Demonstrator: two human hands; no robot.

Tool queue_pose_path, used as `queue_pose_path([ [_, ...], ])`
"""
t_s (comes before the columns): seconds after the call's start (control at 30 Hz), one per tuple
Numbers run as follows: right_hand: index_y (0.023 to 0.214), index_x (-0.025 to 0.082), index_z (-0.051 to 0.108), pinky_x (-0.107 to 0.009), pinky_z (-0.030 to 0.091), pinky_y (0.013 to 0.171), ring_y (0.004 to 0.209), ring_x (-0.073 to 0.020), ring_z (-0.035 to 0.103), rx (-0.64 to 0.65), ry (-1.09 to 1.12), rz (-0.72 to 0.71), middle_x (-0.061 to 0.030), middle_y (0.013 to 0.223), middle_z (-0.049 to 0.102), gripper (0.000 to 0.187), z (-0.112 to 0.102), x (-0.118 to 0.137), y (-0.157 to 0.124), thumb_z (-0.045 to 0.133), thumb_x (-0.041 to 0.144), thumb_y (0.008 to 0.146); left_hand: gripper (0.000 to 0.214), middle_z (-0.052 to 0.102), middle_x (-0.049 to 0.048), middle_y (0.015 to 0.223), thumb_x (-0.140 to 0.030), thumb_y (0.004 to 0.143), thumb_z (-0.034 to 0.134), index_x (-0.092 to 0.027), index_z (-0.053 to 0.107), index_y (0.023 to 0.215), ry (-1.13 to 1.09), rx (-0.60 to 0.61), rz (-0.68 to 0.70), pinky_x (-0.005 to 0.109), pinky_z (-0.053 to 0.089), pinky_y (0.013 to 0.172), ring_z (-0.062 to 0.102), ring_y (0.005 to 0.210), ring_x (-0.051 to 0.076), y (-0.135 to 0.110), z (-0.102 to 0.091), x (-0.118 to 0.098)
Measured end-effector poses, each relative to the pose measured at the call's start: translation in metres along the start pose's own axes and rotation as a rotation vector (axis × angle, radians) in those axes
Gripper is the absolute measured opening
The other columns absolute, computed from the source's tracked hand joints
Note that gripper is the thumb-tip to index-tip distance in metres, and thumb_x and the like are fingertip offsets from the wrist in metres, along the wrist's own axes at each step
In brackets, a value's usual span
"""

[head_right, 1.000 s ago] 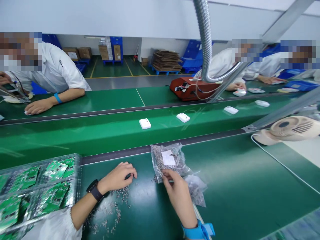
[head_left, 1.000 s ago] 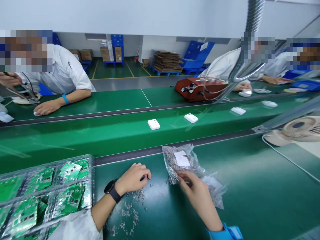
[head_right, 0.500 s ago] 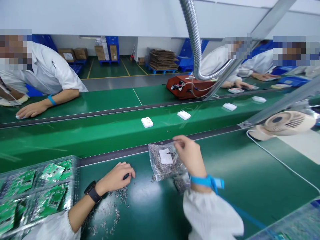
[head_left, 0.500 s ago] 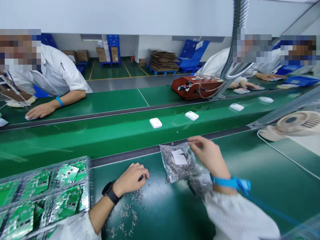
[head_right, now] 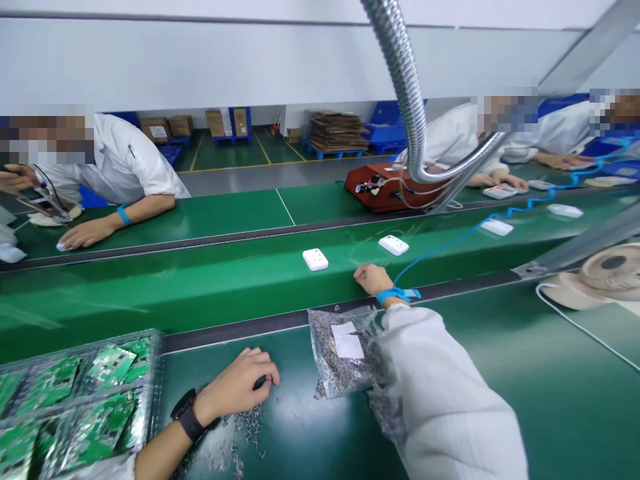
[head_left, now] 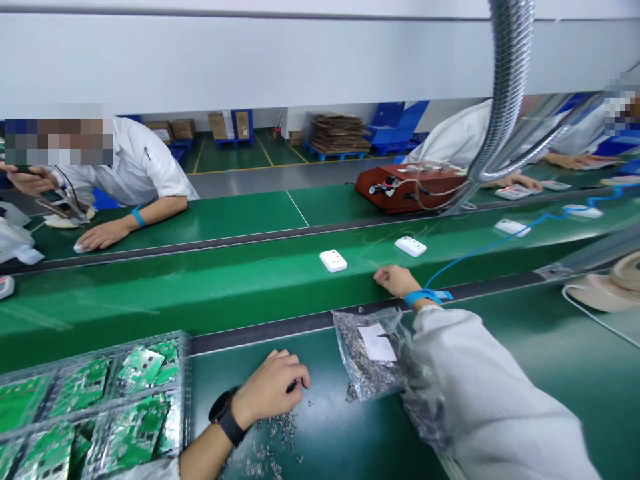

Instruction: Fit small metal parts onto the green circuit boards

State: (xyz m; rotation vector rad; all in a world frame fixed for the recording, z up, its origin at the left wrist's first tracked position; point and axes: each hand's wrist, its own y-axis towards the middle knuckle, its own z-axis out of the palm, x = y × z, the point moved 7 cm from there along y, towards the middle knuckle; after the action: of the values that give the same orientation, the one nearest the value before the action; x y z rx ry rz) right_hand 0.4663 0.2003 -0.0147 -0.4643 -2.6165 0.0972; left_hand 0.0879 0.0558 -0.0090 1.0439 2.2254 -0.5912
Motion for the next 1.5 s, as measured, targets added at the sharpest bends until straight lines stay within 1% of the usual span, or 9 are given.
queue_pose_path([
  [0.23, 0.088, 0.020, 0.072, -0.026, 0.051, 0.060, 0.063, -0.0203, 0.070, 0.380, 0.052, -0.215, -0.0020, 0.067, 0.076, 0.018, 0.021, 0.036, -0.038, 0.076, 0.029, 0.074, 0.023, 0.067, 0.0012, 0.094, -0.009, 0.084, 0.051, -0.022, 0.068, 0.091, -0.006, 0.002, -0.019, 0.033, 0.037, 0.087, 0.054, 0.090, 0.019, 0.000, 0.001, 0.000],
  [0.47, 0.081, 0.019, 0.071, -0.026, 0.046, 0.061, 0.065, -0.0197, 0.068, 0.452, 0.041, -0.326, -0.0019, 0.067, 0.075, 0.012, 0.033, 0.051, -0.064, 0.070, 0.029, 0.074, 0.024, 0.067, 0.0014, 0.093, -0.010, 0.084, 0.051, -0.022, 0.069, 0.092, -0.015, 0.001, -0.022, 0.033, 0.038, 0.087, 0.055, 0.090, 0.019, -0.001, 0.001, 0.001],
  [0.63, 0.077, 0.020, 0.067, -0.026, 0.042, 0.062, 0.062, -0.0177, 0.062, 0.384, 0.008, -0.396, 0.0018, 0.060, 0.067, 0.010, 0.024, 0.071, -0.073, 0.062, 0.012, 0.072, 0.023, 0.067, 0.0023, 0.092, -0.010, 0.083, 0.051, -0.022, 0.070, 0.092, -0.016, -0.007, -0.016, 0.034, 0.040, 0.090, 0.055, 0.090, 0.019, -0.001, 0.001, 0.002],
  [0.73, 0.083, 0.020, 0.066, -0.027, 0.042, 0.062, 0.060, -0.0172, 0.059, 0.264, -0.006, -0.487, 0.0029, 0.061, 0.063, 0.017, 0.010, 0.103, -0.098, 0.059, 0.008, 0.076, 0.022, 0.067, 0.0024, 0.093, -0.009, 0.085, 0.053, -0.022, 0.069, 0.091, -0.110, -0.047, -0.009, 0.036, 0.042, 0.092, 0.057, 0.091, 0.020, 0.000, -0.002, 0.002],
  [0.83, 0.091, 0.023, 0.067, -0.028, 0.045, 0.066, 0.069, -0.0181, 0.063, 0.123, 0.063, -0.683, 0.0004, 0.078, 0.067, 0.019, 0.000, 0.152, -0.148, 0.058, 0.008, 0.083, 0.024, 0.068, 0.0042, 0.104, -0.017, 0.090, 0.060, -0.024, 0.066, 0.113, -0.464, -0.148, -0.013, 0.034, 0.048, 0.089, 0.062, 0.095, 0.019, 0.002, -0.010, 0.005],
  [0.9, 0.094, 0.024, 0.067, -0.028, 0.047, 0.068, 0.073, -0.0186, 0.063, 0.055, 0.081, -0.772, -0.0005, 0.083, 0.066, 0.022, 0.003, 0.179, -0.184, 0.057, 0.006, 0.085, 0.039, 0.068, 0.0071, 0.115, -0.027, 0.093, 0.067, -0.024, 0.057, 0.131, -0.750, -0.218, -0.035, 0.034, 0.051, 0.089, 0.065, 0.099, 0.019, 0.003, -0.014, 0.010],
  [1.0, 0.097, 0.022, 0.067, -0.029, 0.049, 0.068, 0.077, -0.0203, 0.064, 0.007, 0.074, -0.830, -0.0027, 0.086, 0.066, 0.020, 0.022, 0.202, -0.221, 0.059, 0.006, 0.088, 0.044, 0.069, 0.0092, 0.114, -0.043, 0.095, 0.069, -0.021, 0.057, 0.131, -1.009, -0.278, -0.042, 0.033, 0.052, 0.086, 0.069, 0.096, 0.019, 0.006, -0.017, 0.014],
  [1.17, 0.098, 0.022, 0.068, -0.028, 0.050, 0.067, 0.075, -0.0190, 0.065, -0.030, 0.167, -0.741, -0.0018, 0.086, 0.065, 0.021, 0.046, 0.201, -0.235, 0.059, 0.005, 0.090, 0.044, 0.070, 0.0045, 0.083, -0.054, 0.084, 0.080, -0.015, 0.069, 0.099, -1.072, -0.385, -0.090, 0.028, 0.052, 0.075, 0.068, 0.077, 0.016, 0.008, -0.023, 0.022],
  [1.5, 0.101, 0.023, 0.069, -0.031, 0.053, 0.066, 0.069, -0.0195, 0.065, -0.196, 0.467, -0.530, -0.0022, 0.083, 0.065, 0.014, 0.068, 0.184, -0.247, 0.057, 0.018, 0.096, 0.028, 0.076, 0.0051, 0.079, -0.033, 0.073, 0.087, -0.015, 0.069, 0.086, -1.067, -0.408, -0.148, 0.030, 0.055, 0.079, 0.071, 0.076, 0.017, 0.007, -0.025, 0.028],
])
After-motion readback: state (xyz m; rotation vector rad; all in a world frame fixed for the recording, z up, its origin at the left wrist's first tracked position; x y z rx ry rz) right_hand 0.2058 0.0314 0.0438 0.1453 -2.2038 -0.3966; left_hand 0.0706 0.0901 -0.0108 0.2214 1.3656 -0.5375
